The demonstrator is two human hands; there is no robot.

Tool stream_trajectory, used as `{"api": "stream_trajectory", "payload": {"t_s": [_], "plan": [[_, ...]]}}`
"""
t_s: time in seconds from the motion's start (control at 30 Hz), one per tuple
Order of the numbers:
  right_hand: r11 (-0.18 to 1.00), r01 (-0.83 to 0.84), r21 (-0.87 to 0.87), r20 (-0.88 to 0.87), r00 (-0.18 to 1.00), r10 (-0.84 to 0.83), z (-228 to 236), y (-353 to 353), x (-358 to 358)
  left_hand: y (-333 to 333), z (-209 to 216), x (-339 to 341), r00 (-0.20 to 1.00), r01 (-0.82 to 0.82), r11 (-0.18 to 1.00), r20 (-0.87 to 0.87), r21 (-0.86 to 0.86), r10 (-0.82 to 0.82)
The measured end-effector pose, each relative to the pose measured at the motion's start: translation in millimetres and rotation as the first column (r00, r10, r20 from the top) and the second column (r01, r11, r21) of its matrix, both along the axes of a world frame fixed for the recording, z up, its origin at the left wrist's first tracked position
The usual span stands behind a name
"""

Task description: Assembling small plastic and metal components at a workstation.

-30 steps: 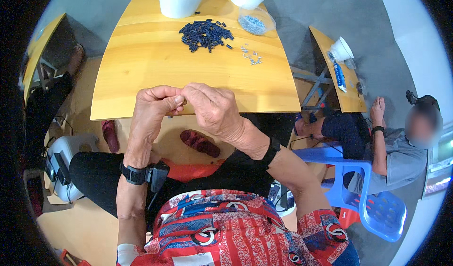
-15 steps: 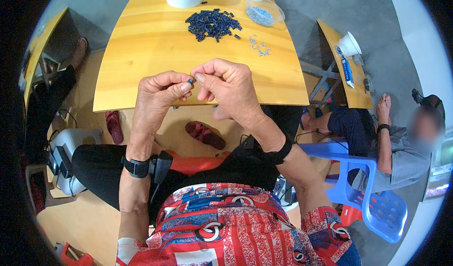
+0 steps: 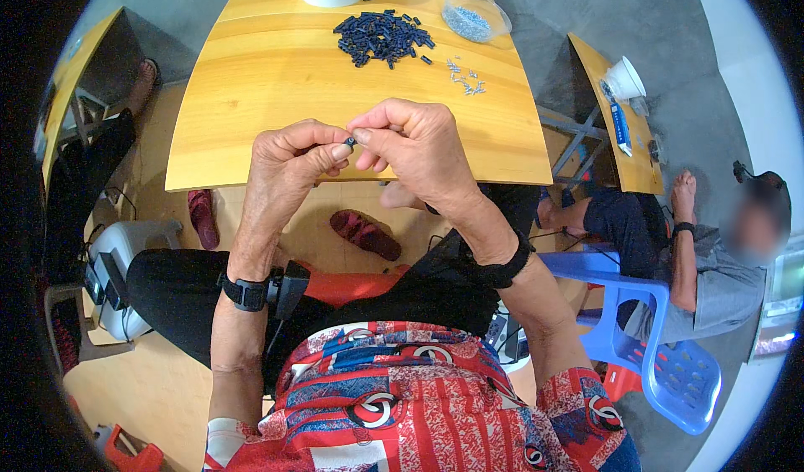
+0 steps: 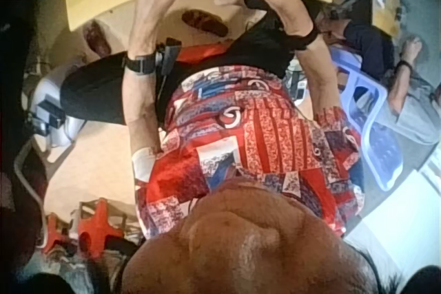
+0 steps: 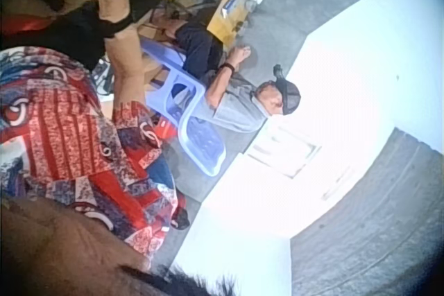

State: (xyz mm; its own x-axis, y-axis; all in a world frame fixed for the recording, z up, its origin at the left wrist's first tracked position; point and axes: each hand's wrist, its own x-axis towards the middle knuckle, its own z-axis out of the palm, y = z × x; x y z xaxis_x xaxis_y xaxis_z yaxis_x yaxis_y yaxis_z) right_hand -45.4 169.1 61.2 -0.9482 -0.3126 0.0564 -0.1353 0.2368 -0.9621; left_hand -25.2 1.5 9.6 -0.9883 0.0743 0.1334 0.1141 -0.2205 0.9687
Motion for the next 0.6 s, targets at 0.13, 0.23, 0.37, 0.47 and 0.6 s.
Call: {"api": "stream_trajectory", "payload": {"t_s": [0.13, 0.23, 0.37, 0.47, 0.6], "plan": [[1.000, -0.016, 0.022, -0.042, 0.999, 0.017, -0.4, 1.0, 1.1, -0.1, 4.0, 1.2, 1.000, 0.012, 1.000, 0.026, -0.008, -0.011], [0.998, -0.033, 0.051, -0.067, 0.997, 0.036, -1.3, 0.3, -0.6, 0.2, -1.6, 0.3, 1.000, -0.003, 1.000, -0.017, 0.002, 0.003], [0.996, -0.055, 0.068, -0.088, 0.994, 0.061, -2.5, -0.3, -2.1, 0.9, -4.3, -1.2, 1.000, -0.005, 1.000, -0.017, 0.010, 0.005], [0.993, -0.026, 0.113, -0.138, 0.990, 0.041, -2.0, -3.0, 0.7, 1.7, -3.7, -1.1, 1.000, -0.019, 1.000, -0.012, -0.012, 0.019], [0.965, 0.006, 0.262, -0.228, 0.972, 0.055, -2.8, -3.8, 1.8, 6.4, -7.6, -2.5, 1.000, -0.029, 1.000, -0.009, -0.007, 0.029]]}}
